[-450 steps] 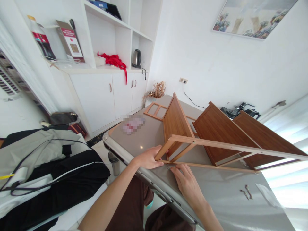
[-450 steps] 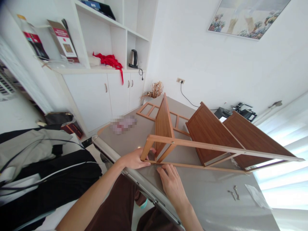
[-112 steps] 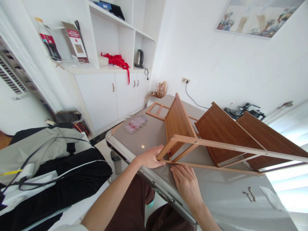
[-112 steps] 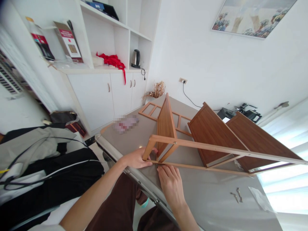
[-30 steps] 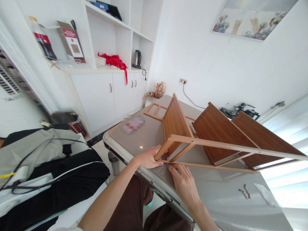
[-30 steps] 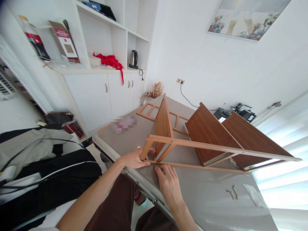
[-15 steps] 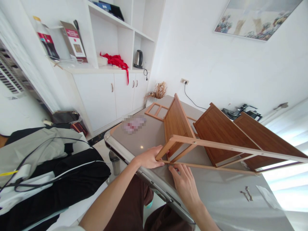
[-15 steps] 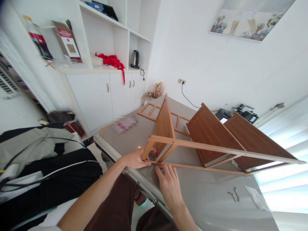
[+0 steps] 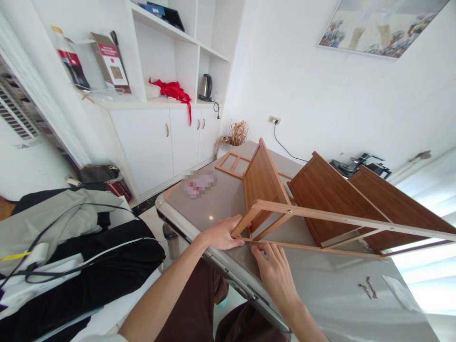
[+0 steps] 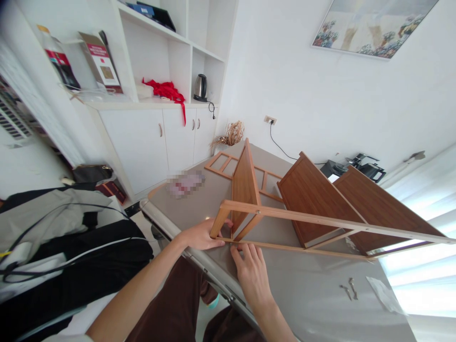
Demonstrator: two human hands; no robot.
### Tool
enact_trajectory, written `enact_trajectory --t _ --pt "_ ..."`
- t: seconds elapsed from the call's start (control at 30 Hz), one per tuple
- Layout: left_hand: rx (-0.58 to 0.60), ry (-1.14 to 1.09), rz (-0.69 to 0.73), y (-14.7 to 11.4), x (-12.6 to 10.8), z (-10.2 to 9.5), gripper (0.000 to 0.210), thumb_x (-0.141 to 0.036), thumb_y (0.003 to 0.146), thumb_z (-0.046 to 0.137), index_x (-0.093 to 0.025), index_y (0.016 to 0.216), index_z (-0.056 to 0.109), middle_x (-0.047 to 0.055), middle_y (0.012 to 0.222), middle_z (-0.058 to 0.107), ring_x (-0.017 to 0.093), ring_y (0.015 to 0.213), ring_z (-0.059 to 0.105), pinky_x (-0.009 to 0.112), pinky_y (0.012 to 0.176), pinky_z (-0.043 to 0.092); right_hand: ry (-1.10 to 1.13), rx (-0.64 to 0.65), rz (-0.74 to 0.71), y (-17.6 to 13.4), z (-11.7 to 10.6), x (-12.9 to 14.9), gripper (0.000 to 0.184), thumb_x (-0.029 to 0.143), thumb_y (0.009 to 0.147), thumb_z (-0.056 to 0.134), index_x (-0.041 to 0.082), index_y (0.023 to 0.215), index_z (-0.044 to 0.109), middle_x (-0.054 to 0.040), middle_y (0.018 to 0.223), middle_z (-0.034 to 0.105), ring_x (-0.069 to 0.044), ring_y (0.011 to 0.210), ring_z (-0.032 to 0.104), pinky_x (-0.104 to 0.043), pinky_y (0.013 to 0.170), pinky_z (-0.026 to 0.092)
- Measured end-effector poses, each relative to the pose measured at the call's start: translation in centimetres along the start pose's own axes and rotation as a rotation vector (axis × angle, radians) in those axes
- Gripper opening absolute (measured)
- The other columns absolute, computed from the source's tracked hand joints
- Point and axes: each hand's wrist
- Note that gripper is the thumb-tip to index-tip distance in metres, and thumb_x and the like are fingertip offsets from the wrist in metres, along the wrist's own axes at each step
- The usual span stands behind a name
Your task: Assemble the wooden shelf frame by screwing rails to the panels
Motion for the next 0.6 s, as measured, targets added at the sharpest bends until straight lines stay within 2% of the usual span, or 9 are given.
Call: enact_trajectory --t 0.6 --pt "-0.005 0.004 0.005 0.00 0.06 0.01 0.055 -0.029 0.078 0.071 -0.028 0.130 0.053 0.003 0.128 0.062 0.023 0.113 0.063 0.031 0.092 0.050 -0.012 0.017 0.010 0.17 -0.17 0.02 0.028 0.005 0.094 0.045 0.020 0.107 0.065 -0.0075 0.096 0.060 -0.023 0.089 0.052 -0.037 0.082 0.039"
Point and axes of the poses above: each hand's wrist, its own y-axis towards the middle knuckle, its own z-axis out of the palm, x = y × z
